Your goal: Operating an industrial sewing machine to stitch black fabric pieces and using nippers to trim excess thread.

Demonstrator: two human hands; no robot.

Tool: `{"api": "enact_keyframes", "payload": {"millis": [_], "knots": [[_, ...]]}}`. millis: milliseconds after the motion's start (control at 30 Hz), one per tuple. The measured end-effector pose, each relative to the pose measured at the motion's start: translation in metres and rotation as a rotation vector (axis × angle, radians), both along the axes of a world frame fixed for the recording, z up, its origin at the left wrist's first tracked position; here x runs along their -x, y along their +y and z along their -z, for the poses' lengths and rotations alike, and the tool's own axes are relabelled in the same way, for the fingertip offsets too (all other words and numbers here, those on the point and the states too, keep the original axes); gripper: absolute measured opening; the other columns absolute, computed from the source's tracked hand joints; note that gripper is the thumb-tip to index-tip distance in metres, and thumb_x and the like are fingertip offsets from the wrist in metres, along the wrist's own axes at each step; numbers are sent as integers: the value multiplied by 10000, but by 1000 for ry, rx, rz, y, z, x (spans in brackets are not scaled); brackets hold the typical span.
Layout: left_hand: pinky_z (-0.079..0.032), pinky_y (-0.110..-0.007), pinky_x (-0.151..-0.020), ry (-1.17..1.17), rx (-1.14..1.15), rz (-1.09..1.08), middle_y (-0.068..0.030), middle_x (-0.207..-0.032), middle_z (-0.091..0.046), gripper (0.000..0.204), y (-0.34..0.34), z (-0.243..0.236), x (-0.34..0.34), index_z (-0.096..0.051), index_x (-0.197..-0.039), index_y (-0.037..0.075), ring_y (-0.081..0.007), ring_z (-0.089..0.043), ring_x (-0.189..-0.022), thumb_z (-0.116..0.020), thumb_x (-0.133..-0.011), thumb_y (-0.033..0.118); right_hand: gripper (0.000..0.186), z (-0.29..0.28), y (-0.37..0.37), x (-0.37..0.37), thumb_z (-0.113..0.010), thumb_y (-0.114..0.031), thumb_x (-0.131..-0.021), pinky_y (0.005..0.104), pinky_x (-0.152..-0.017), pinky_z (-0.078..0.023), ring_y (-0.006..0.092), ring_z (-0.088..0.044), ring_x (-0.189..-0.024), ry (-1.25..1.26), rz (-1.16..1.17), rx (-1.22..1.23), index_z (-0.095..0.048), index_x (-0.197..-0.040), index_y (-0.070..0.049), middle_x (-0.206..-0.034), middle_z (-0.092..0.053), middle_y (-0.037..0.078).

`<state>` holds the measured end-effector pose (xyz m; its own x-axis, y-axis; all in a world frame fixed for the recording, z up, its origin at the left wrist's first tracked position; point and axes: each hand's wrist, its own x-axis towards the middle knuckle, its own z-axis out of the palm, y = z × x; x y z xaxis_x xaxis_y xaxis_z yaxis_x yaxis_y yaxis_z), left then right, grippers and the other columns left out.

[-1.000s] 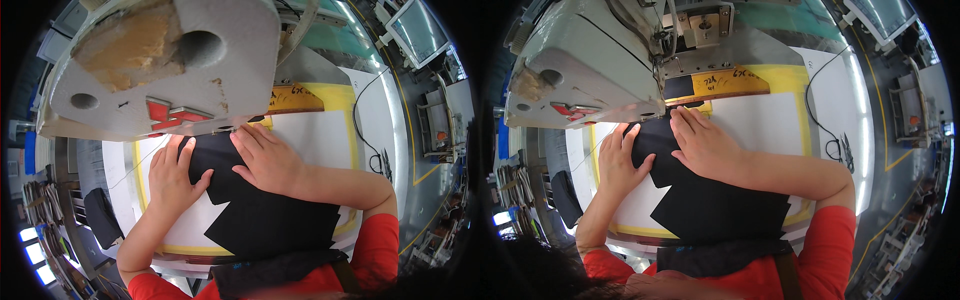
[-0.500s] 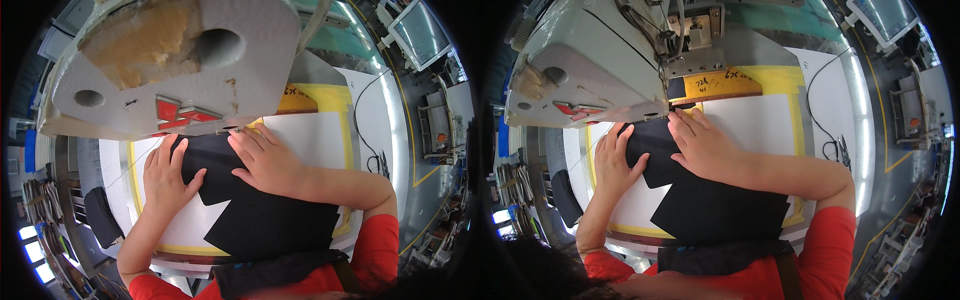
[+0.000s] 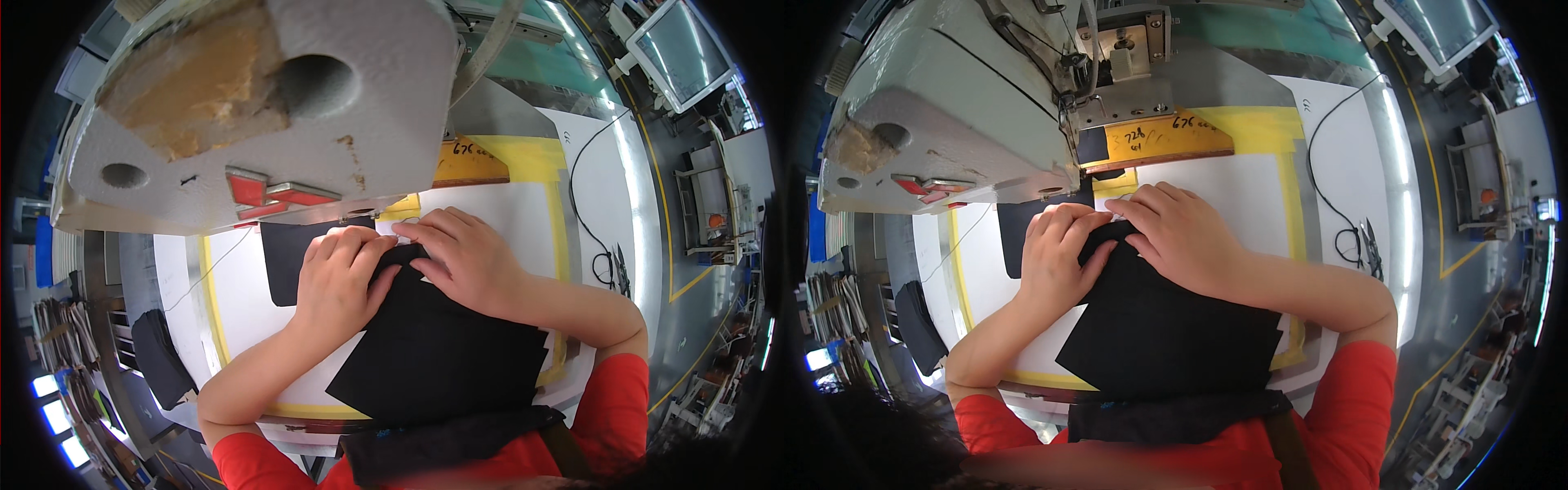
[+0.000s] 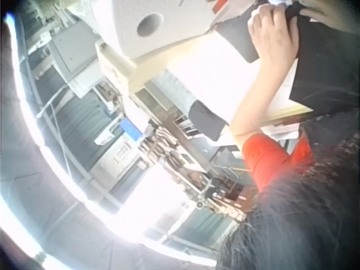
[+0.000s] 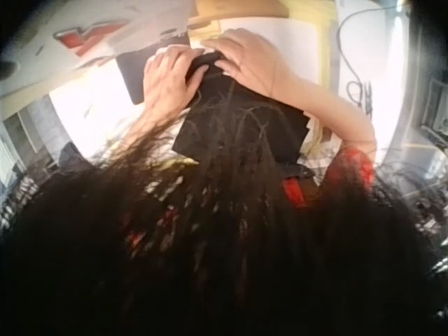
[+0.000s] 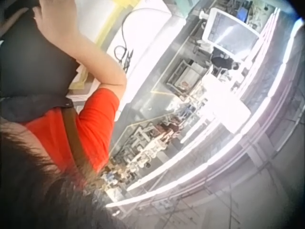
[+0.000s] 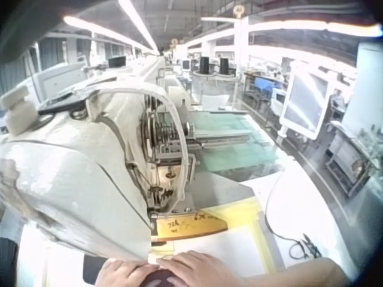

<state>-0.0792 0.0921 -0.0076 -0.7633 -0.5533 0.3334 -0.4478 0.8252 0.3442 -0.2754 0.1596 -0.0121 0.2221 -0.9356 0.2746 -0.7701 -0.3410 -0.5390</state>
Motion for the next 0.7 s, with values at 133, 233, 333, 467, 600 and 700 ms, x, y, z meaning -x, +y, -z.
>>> {"api": "enact_keyframes", "payload": {"millis": [133, 233, 333, 467, 600, 700], "knots": [[-427, -361, -726, 103, -2, 38, -27, -867, -590, 286, -1, 9, 0, -612, -997, 95, -224, -580, -802, -744, -744, 115, 284, 6, -11, 3, -705, -62, -743, 329, -675, -494, 206, -603, -759, -96, -78, 171, -671, -1024, -77, -881, -598, 15], [-423, -349, -670, 267, -32, 72, -20, -818, -592, 280, -2, 6, -2, -582, -941, 104, -225, -578, -708, -750, -722, 57, 198, -5, -12, 3, -718, -64, -715, 320, -635, -491, 187, -596, -721, -4, -151, 452, -689, -912, -73, -841, -584, 6], [-426, -345, -656, 351, -58, 128, -19, -807, -590, 283, -4, 9, -1, -577, -950, 102, -225, -577, -691, -746, -728, 52, 194, -4, -19, 12, -721, -61, -706, 302, -599, -484, 166, -586, -696, 61, -154, 386, -700, -898, -71, -846, -580, 0], [-430, -342, -643, 347, -41, 135, -31, -815, -587, 303, -2, 11, 0, -581, -977, 92, -226, -575, -676, -755, -729, 77, 190, 3, -28, 14, -713, -81, -712, 297, -596, -480, 168, -582, -689, 85, -137, 438, -711, -902, -74, -853, -585, -2], [-451, -335, -661, 234, -79, 31, -72, -942, -573, 362, 1, 8, -2, -594, -1059, 68, -240, -579, -766, -755, -749, 164, 171, 6, -40, 16, -672, -120, -736, 304, -665, -496, 176, -593, -778, 134, -119, 564, -691, -903, -85, -912, -589, 5], [-464, -342, -717, 164, -70, -21, -103, -1023, -556, 392, 3, 4, -4, -604, -1103, 46, -256, -577, -837, -742, -764, 187, 165, 11, -40, 16, -634, -147, -756, 312, -724, -509, 182, -596, -875, 219, -102, 471, -662, -902, -75, -955, -577, 21]]}}
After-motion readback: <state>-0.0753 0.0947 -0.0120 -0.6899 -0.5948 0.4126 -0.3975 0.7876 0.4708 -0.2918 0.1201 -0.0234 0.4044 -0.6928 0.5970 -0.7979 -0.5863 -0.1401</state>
